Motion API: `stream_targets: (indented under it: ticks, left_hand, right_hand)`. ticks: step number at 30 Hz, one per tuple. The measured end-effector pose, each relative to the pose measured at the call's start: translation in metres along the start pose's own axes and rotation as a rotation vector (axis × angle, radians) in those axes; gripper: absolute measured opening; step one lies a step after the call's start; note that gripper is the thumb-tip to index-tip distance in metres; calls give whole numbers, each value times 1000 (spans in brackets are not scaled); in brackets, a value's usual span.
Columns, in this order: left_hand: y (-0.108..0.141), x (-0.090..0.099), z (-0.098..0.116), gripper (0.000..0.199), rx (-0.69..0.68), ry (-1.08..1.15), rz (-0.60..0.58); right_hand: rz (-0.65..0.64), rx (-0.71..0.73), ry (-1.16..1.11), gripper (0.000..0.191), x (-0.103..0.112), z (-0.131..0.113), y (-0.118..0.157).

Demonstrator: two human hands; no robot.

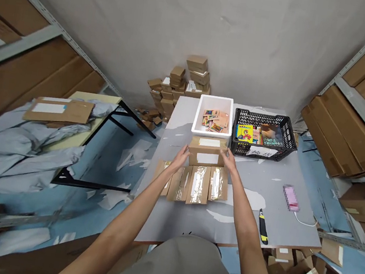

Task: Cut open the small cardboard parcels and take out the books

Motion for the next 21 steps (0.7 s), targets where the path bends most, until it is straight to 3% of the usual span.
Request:
stream_targets:
  ticks: [5, 8, 11, 16, 18, 21]
  left_hand:
    - [49, 15, 37, 88, -242, -47, 62]
    - [105, 22, 52, 83, -323, -93, 53]
    - [171, 27, 52, 75, -348, -75, 45]
    - [263, 22, 8, 68, -182, -7, 44]
    - [287, 16, -17, 69, -88, -6, 31]
    - [311, 8, -47, 71, 12, 18, 24]
  right_hand:
    - [55, 105, -26, 116, 5, -35, 47]
    - [76, 215, -10, 100, 9, -56, 106]
    - [151, 264, 19, 86, 14, -67, 184]
    - [269, 166, 117, 65, 11, -55, 303]
    - [303, 98, 136, 62, 7, -42, 335]
    - [322, 9, 146, 63, -3, -25, 361]
Point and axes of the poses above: each hand's wrist, its own y-axis away from the middle knuckle, its own x-axis out of the back of the hand, z = x × y, the point moved 5 cm from there along -y, towards the middle knuckle, and after that the axes turned 10 degrees about -z, right-handed, at the moved point
